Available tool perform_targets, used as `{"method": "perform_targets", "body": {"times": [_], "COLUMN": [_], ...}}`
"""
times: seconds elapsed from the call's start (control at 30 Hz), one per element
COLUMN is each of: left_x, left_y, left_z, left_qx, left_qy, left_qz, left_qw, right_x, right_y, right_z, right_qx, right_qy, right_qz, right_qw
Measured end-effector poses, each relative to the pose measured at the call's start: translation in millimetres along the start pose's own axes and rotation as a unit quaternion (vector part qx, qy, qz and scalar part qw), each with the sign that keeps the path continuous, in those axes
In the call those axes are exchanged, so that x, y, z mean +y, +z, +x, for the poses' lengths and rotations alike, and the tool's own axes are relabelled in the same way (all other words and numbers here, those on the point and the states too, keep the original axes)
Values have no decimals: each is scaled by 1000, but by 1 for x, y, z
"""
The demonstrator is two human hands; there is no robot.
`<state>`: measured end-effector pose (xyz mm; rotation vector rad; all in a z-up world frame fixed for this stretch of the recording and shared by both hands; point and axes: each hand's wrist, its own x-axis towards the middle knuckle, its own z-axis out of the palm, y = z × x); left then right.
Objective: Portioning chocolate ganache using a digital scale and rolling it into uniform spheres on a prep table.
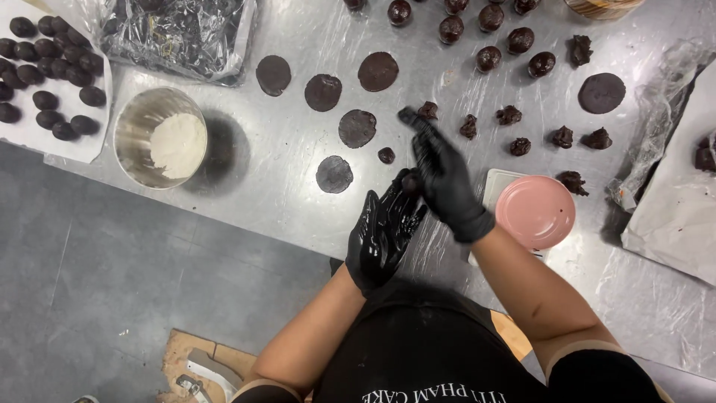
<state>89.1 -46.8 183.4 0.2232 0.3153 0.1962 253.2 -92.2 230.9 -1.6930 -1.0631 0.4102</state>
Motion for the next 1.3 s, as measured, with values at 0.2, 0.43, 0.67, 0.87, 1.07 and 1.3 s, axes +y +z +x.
{"method": "perform_targets", "body": {"times": [0.2, 0.43, 0.67, 0.87, 1.07, 1.3], "left_x": [4, -1, -3, -44, 0, -49], "left_y": [-17, -43, -56, -93, -16, -58], "left_z": [-8, -14, 20, 42, 35, 37], "left_qx": [117, 225, 225, 1, -39, 10], "left_qy": [66, 20, 67, 106, 86, 52], "left_qz": [151, 183, 80, -64, -75, 73], "left_qw": [979, 957, 969, 992, 993, 996], "right_x": [143, 203, 65, 18, 3, 8], "right_y": [-9, -1, 28, 59, 29, 17], "right_z": [69, 76, -34, -44, -57, -38], "right_qx": [53, -104, -216, -40, -195, -98], "right_qy": [-6, 18, 64, -59, -191, -106], "right_qz": [-243, -342, 88, -113, -135, -280], "right_qw": [969, 934, 970, 991, 953, 949]}}
